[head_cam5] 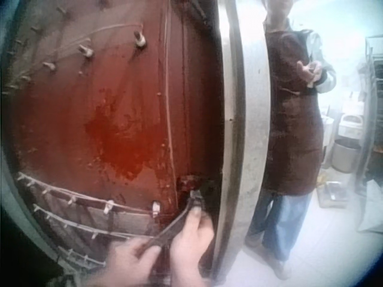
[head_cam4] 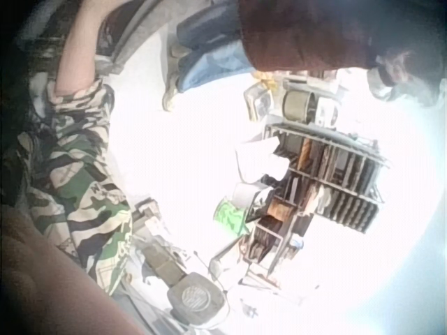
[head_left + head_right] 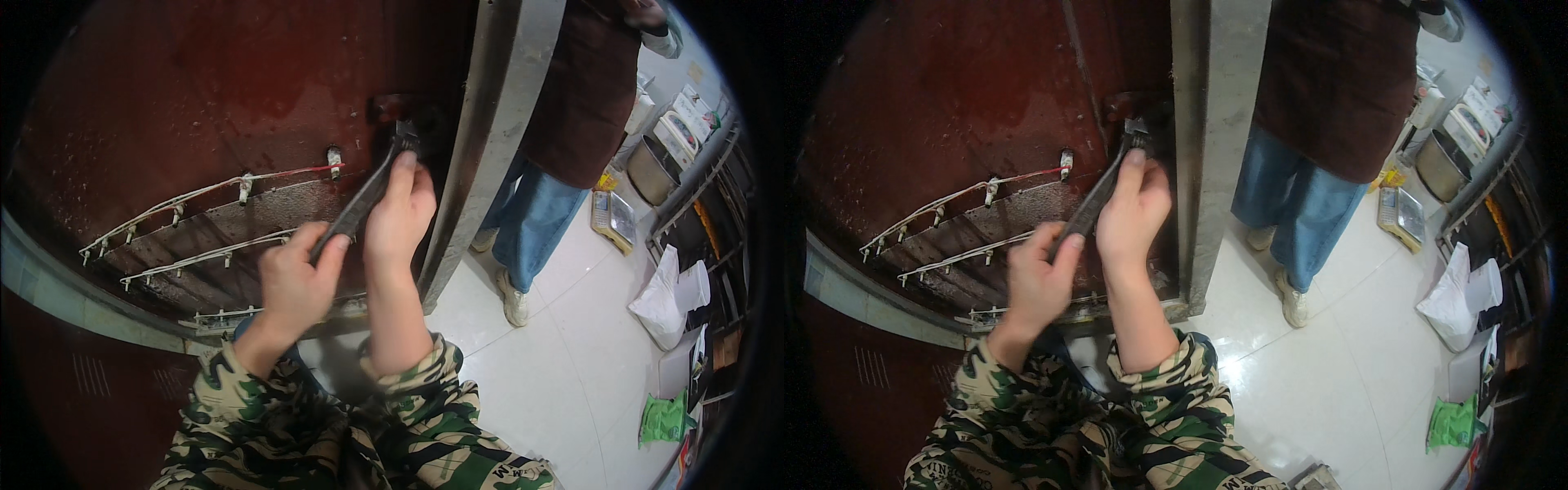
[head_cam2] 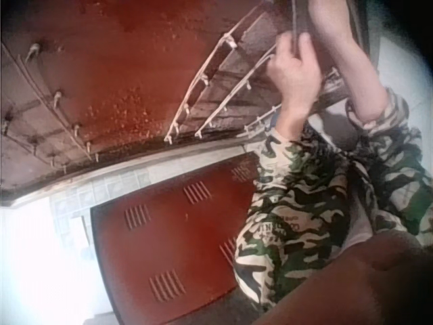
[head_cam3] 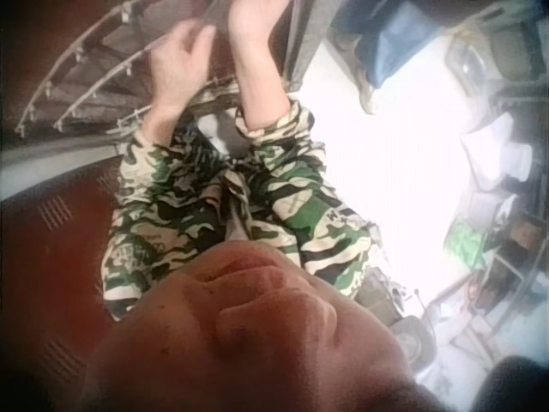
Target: The person uses a wrench to loosen and remove a bolt from a large reddish-brown appliance. After removing the bolt, they wrap the exposed pipe with white tape.
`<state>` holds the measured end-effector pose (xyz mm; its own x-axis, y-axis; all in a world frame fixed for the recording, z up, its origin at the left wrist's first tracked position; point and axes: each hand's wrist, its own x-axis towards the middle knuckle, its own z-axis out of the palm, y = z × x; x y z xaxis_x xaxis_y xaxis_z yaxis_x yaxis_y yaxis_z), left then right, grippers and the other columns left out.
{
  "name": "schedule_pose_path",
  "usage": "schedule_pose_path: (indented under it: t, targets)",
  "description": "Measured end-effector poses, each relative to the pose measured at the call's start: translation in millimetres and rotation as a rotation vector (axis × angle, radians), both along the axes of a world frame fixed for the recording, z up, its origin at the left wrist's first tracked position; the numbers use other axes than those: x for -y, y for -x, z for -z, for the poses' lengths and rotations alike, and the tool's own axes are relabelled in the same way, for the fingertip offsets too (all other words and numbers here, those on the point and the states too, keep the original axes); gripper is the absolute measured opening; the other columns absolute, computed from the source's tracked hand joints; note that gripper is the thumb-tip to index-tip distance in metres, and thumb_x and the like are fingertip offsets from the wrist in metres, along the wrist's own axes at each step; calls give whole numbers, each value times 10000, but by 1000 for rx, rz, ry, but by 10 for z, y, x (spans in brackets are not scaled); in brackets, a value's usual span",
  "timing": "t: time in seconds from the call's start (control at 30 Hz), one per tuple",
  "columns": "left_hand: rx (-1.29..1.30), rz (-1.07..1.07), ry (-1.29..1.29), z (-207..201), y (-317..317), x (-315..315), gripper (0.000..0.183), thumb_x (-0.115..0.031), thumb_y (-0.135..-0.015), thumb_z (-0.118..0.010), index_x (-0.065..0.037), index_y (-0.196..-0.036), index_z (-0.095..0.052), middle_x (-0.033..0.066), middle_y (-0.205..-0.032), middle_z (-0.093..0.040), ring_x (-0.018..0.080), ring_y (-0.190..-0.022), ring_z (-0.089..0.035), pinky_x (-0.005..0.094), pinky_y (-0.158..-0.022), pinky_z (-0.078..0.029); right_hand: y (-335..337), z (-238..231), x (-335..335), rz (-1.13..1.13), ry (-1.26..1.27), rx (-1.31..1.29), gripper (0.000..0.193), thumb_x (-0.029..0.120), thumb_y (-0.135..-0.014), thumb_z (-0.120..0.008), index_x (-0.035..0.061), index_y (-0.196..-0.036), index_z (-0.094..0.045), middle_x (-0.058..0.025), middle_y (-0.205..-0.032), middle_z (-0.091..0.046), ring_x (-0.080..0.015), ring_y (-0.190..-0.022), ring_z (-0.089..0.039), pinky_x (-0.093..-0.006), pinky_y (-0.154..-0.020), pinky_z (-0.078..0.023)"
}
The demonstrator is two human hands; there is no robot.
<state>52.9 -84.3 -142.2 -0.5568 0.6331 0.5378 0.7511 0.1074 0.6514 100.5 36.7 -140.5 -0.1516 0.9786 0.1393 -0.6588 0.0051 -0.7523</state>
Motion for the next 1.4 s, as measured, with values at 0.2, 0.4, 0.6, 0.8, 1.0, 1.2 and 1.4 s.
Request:
schedule_pose_path:
  t: [0.2, 0.4, 0.6, 0.8, 1.0, 1.2, 1.4]
  targets:
    - [-777, -87, -108, -959, 69, 289, 246, -245, -785, -853, -74, -901, -721, 116, -656, -655, 295, -561, -653, 369, -514, -485, -302, 425, 527, -65, -118, -26, 141, 99, -988, -646, 6, -1085, -606, 16, -877, -590, -30, -762, -493, -193, -693, -423]
    - [-1256, 3, -3, -1921, 189, 173, 253, -196, -814, -854, -23, -905, -694, 101, -747, -683, 212, -635, -677, 294, -568, -504, -473, 860, 797, -184, -114, 104, 94, 62, -975, -651, 21, -1050, -613, 39, -861, -579, -23, -753, -485, -187, -683, -412]
    - [-1979, 240, -402, -2752, 179, -656, 301, -180, -857, -725, -139, -609, -558, -2, -484, -486, 129, -408, -486, 291, -409, -412, -556, 1059, 850, -250, -77, 152, 67, 66, -979, -653, 30, -1021, -616, 57, -828, -555, -13, -726, -457, -178, -657, -394]
    - [-2105, 518, -621, -2984, -217, -981, 262, -87, -827, -658, -135, -623, -502, 0, -500, -484, 141, -439, -520, 296, -425, -427, -544, 1062, 912, -314, -131, 225, 65, 72, -981, -655, 33, -1015, -615, 64, -809, -555, -10, -705, -441, -180, -636, -389]
    - [-2091, 375, -493, -3005, -21, -582, 269, -129, -859, -692, -133, -649, -525, -7, -518, -425, 138, -424, -465, 284, -392, -368, -633, 994, 995, -374, -174, 284, 75, 81, -984, -653, 20, -1010, -618, 55, -811, -582, -3, -694, -458, -181, -611, -401]
    - [-1422, -93, -465, -2232, 387, 658, 123, 33, -846, -790, 16, -799, -677, 59, -676, -627, 119, -570, -571, 241, -520, -440, -649, 356, 969, -725, -378, 258, 248, 121, -1023, -601, -9, -1233, -597, -9, -924, -642, -48, -813, -546, -221, -755, -478]
    - [-730, -363, -491, -462, 8, 875, 210, -9, -814, -771, -39, -740, -577, 85, -658, -566, 241, -551, -527, 334, -520, -428, -400, -292, 1026, -610, 17, -469, 386, 348, -1102, -411, 23, -1296, -485, -154, -1012, -636, -222, -867, -616, -355, -787, -525]
